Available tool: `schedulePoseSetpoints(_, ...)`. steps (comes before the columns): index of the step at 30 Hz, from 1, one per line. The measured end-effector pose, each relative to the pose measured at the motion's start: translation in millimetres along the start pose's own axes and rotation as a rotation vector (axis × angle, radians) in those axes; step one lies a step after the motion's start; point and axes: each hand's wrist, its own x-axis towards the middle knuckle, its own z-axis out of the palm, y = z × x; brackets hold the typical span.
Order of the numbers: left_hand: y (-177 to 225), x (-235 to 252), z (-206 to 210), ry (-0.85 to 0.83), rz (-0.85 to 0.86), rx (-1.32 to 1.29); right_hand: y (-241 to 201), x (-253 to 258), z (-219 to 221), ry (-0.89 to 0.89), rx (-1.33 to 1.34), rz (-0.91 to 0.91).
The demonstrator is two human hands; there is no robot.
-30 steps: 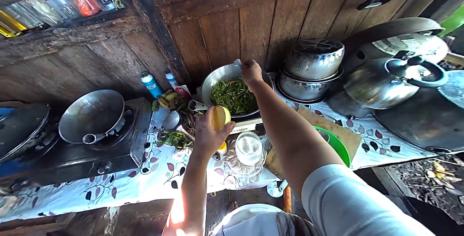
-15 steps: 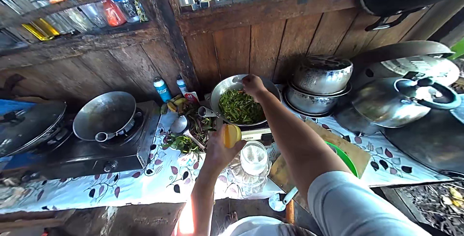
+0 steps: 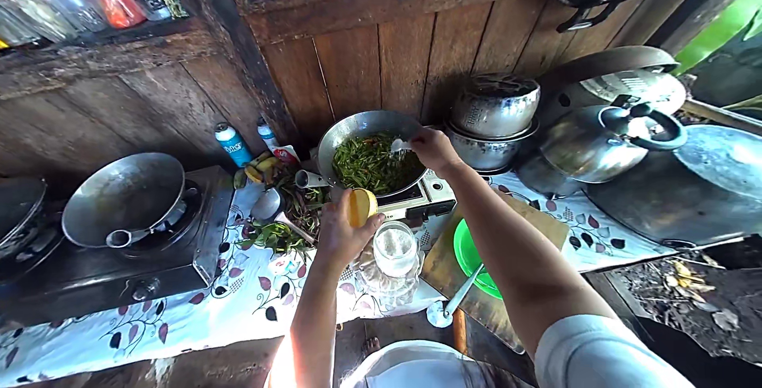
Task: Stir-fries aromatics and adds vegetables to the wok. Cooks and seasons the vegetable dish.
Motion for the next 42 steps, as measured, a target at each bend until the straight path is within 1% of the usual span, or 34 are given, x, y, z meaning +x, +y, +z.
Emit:
schedulePoseSetpoints(2,-0.9,0.8,-0.2,0.004,-0.007,-0.004,1.4,-0.2,-1.4,0.042,0.035,0.016)
schedulePoseSetpoints(4,-6.4,0.0,-2.5,0.032,0.0,-0.01,1.0,-1.9,-1.9,-0.013,-0.011,0.026)
schedulePoseSetpoints(7,-13.2,-2.1,-9.2,0.071,0.021,-0.02,-5.7,-5.7,-8.4,-0.01,-0.1,0.044)
schedulePoseSetpoints(10,-18.8,-6.0,-13.2,0.085,0.021,-0.031,-5.5,-3.4,-9.5,-0.077,-0.21,0.022)
schedulePoseSetpoints(13,-23.3,-8.8,-14.9,0.1,0.019,-0.048,-4.7,5.2,-4.8,-0.06,-0.135,0.018)
schedulePoseSetpoints(15,-27.1,-9.9,-16.8,0.1,0.018,-0.049,-4.4,11.9,7.7,-0.095,-0.063,0.013)
schedulePoseSetpoints(16,-28.1,-10.4,-17.9,0.099,0.014,-0.048,-8.4,12.6,11.8,-0.084,-0.027,0.024)
schedulePoseSetpoints(19,-29.1,-13.2,-20.6,0.093,-0.005,-0.033,-25.5,14.2,18.2,0.003,-0.042,0.046)
schedulePoseSetpoints(20,-28.5,-13.8,-20.5,0.089,-0.014,-0.025,-29.4,17.4,22.3,-0.009,-0.038,0.033)
schedulePoseSetpoints(22,-26.9,-15.4,-18.8,0.078,-0.022,-0.012,-33.7,27.5,35.4,-0.067,-0.01,-0.05)
schedulePoseSetpoints(24,-24.7,-16.6,-15.8,0.054,-0.024,-0.004,-41.6,35.1,44.2,-0.073,-0.01,-0.107)
schedulePoseSetpoints(26,-21.7,-18.1,-14.0,0.029,-0.029,0.004,-52.0,36.6,40.5,0.006,-0.092,-0.06)
schedulePoseSetpoints(28,-19.1,-20.4,-12.7,0.014,-0.024,0.003,-50.7,38.3,31.5,0.081,-0.181,0.007)
schedulePoseSetpoints(30,-19.2,-21.8,-10.9,0.013,-0.006,-0.004,-42.9,39.0,19.8,0.083,-0.307,0.01)
schedulePoseSetpoints(33,-21.5,-22.1,-9.8,-0.01,-0.008,-0.016,-36.7,32.9,6.2,-0.026,-0.539,-0.082)
schedulePoseSetpoints(36,-20.7,-20.3,-8.6,-0.02,-0.009,-0.019,-40.2,13.2,-10.7,0.003,-0.6,-0.141)
schedulePoseSetpoints(39,-14.7,-19.6,-6.2,-0.066,-0.023,-0.017,-42.7,-11.5,-14.3,-0.038,-0.702,-0.141)
schedulePoseSetpoints(40,-13.8,-19.0,-4.4,-0.078,-0.014,-0.01,-39.0,-15.5,-13.7,-0.004,-0.697,-0.168)
schedulePoseSetpoints(42,-12.8,-17.7,1.1,-0.099,0.004,0.007,-22.8,-13.4,-10.9,0.142,-0.641,-0.278)
